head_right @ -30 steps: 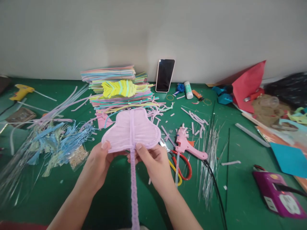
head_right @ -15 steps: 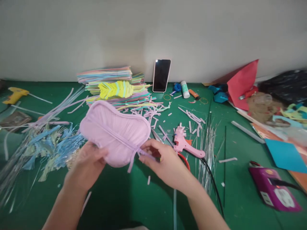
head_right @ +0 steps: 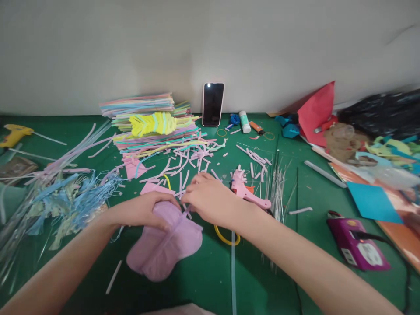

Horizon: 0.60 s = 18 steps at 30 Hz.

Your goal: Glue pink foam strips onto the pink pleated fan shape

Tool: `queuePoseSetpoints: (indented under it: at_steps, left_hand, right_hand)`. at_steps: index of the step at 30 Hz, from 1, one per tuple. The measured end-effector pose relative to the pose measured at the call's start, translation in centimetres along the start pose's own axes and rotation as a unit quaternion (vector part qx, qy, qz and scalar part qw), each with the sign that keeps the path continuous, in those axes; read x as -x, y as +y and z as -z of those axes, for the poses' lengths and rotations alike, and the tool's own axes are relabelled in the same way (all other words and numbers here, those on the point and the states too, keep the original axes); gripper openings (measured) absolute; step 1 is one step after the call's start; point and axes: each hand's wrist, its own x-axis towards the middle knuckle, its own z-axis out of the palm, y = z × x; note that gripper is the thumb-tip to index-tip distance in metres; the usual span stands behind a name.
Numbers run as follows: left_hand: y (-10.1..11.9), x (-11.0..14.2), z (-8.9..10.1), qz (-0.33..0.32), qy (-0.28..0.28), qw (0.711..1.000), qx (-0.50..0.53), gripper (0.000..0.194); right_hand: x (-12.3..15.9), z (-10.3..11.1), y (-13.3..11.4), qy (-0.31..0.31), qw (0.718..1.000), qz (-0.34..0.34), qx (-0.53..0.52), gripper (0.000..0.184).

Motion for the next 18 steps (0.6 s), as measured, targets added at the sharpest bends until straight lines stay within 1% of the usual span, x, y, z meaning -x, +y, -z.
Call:
queuePoseSetpoints:
  at_steps: [1, 2, 3, 4, 5, 7, 8, 10, 11, 14, 16, 18]
  left_hand:
    - [-0.2, -0.4, -0.4, 0.003, 0.016, 1.000, 0.015, 0.043]
    - [-0.6, -0.5, -0.7, 0.028, 0.041, 0.998, 0.033, 0.042]
    - [-1.0, -0.4, -0.9, 0.060, 0.075, 0.994, 0.053, 0.044]
    - [-1.5, -0.2, -1.0, 0.088, 0.112, 0.987, 0.072, 0.047]
    - [-1.9, 0.0, -1.1, 0.109, 0.138, 0.980, 0.087, 0.048]
    - [-2.4, 0.4, -1.3, 0.132, 0.180, 0.969, 0.108, 0.048]
    - [-2.5, 0.4, -1.4, 0.136, 0.189, 0.966, 0.114, 0.047]
    - [-2.4, 0.3, -1.5, 0.143, 0.200, 0.961, 0.124, 0.047]
    - [-2.3, 0.2, -1.6, 0.145, 0.204, 0.960, 0.126, 0.048]
    - [-2.1, -0.2, -1.8, 0.144, 0.232, 0.955, 0.118, 0.050]
    - [-2.2, -0.4, -2.0, 0.143, 0.240, 0.953, 0.112, 0.051]
    - [-2.5, -0.4, -2.1, 0.151, 0.235, 0.953, 0.115, 0.052]
  right_hand:
    - [0.7, -0.3, -0.2, 0.059, 0.997, -0.029, 0.030, 0.025]
    - [1.6, -0.6, -0.3, 0.126, 0.988, -0.066, 0.064, 0.029]
    - [2.7, -1.2, -0.5, 0.186, 0.972, -0.123, 0.076, 0.023]
    - [3.9, -1.9, -0.7, 0.231, 0.951, -0.194, 0.066, 0.015]
    - [5.1, -2.9, -0.8, 0.241, 0.938, -0.243, 0.045, 0.012]
    - [7.4, -5.2, -1.0, 0.187, 0.945, -0.267, 0.021, 0.013]
    - [8.3, -6.3, -1.0, 0.163, 0.950, -0.266, 0.021, 0.016]
    - [9.8, -8.1, -0.7, 0.140, 0.953, -0.265, 0.048, 0.028]
    - [10.3, -8.7, -0.5, 0.135, 0.953, -0.265, 0.056, 0.033]
    - [11.6, -9.1, 0.3, 0.128, 0.950, -0.274, 0.084, 0.041]
    - [12.0, -8.7, 0.7, 0.127, 0.945, -0.274, 0.123, 0.040]
    - [12.1, -8.3, 0.7, 0.136, 0.939, -0.272, 0.163, 0.036]
